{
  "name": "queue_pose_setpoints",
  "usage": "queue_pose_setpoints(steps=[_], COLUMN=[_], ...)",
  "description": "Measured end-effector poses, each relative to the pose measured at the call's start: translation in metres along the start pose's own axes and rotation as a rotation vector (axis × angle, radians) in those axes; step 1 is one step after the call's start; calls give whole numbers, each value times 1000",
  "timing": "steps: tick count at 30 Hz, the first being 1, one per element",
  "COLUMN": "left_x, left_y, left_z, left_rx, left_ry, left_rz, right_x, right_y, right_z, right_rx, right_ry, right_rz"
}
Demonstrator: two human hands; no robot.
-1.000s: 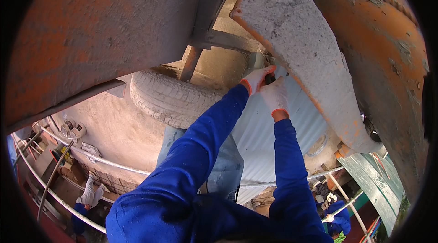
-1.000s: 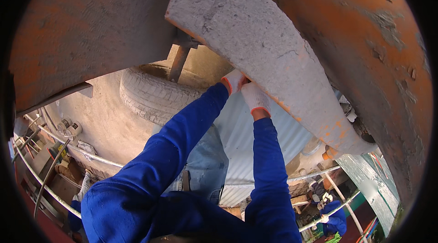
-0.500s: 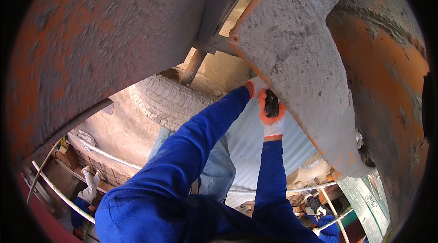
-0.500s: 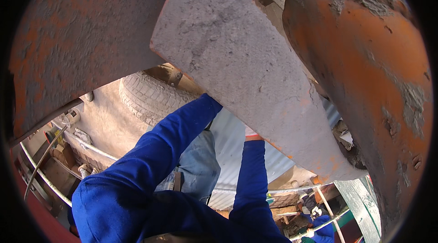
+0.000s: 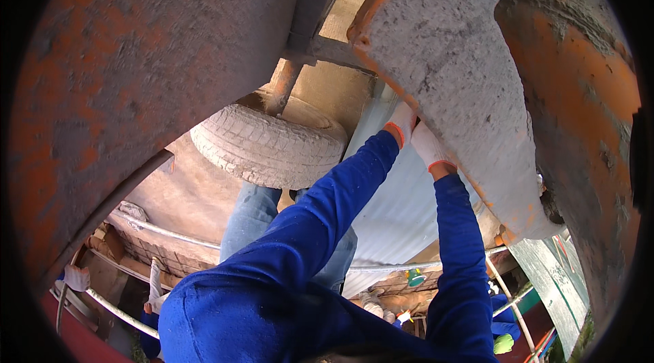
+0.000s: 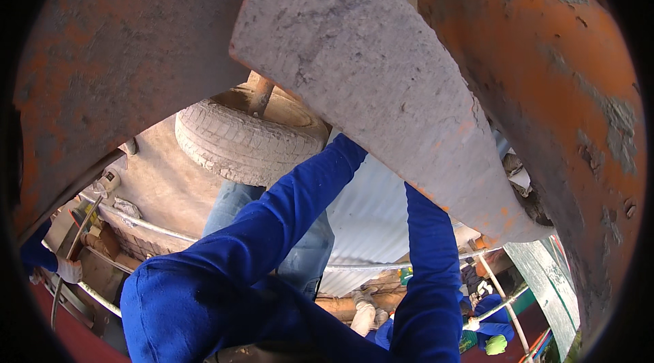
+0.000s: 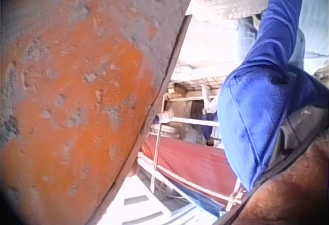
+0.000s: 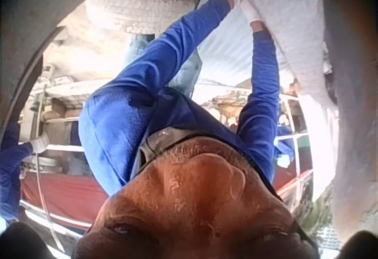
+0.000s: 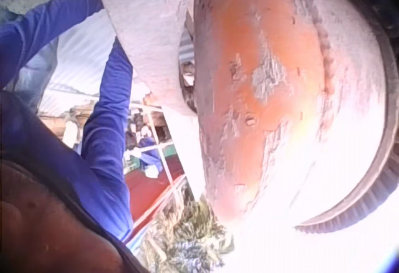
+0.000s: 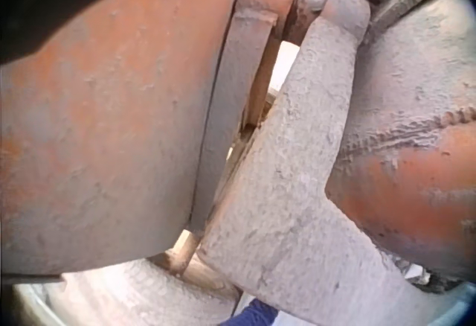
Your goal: The person secures a corrugated metal sheet to a cement mixer using wire and pliers. They cut wire from a coil, wrap it around the mixer's wheel and frame, and twist it tight to hold the sheet in place.
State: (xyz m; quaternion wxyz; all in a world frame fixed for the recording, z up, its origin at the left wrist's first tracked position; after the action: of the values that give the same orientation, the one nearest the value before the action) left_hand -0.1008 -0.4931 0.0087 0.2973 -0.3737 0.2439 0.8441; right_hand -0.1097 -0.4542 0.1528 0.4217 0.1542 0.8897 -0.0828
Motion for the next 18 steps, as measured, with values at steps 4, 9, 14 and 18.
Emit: queue_pose_setpoints(steps=[4,9,14,18], left_x=[18,16,17,29], left_y=[14,25,49,63], left_z=[-21,-25,-44,-47], left_rx=[666,908,1016,1039], left_ry=[-125,-257,-386,-496], left_rz=[120,133,110,21], right_x=[-37,-35,10,-6], right_y=[-16,14,-24,-65], right_z=[18,99,147,132], right_rx=[379,2069,2735,2951], right_ry=[-28,-459,-745,-903], right_rz=[-17,157,-187,-292])
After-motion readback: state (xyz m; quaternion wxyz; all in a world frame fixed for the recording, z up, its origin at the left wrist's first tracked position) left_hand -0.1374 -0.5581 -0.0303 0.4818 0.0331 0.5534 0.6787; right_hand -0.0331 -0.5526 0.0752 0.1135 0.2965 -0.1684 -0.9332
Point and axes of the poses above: each hand's wrist, its own x-axis towards the middle knuckle, its own z-axis out of the palm, y = z × x, the point moved 9 cm from there along x, towards the middle knuckle, and after that the axes turned 1 degree about y, right-handed, at the moved point
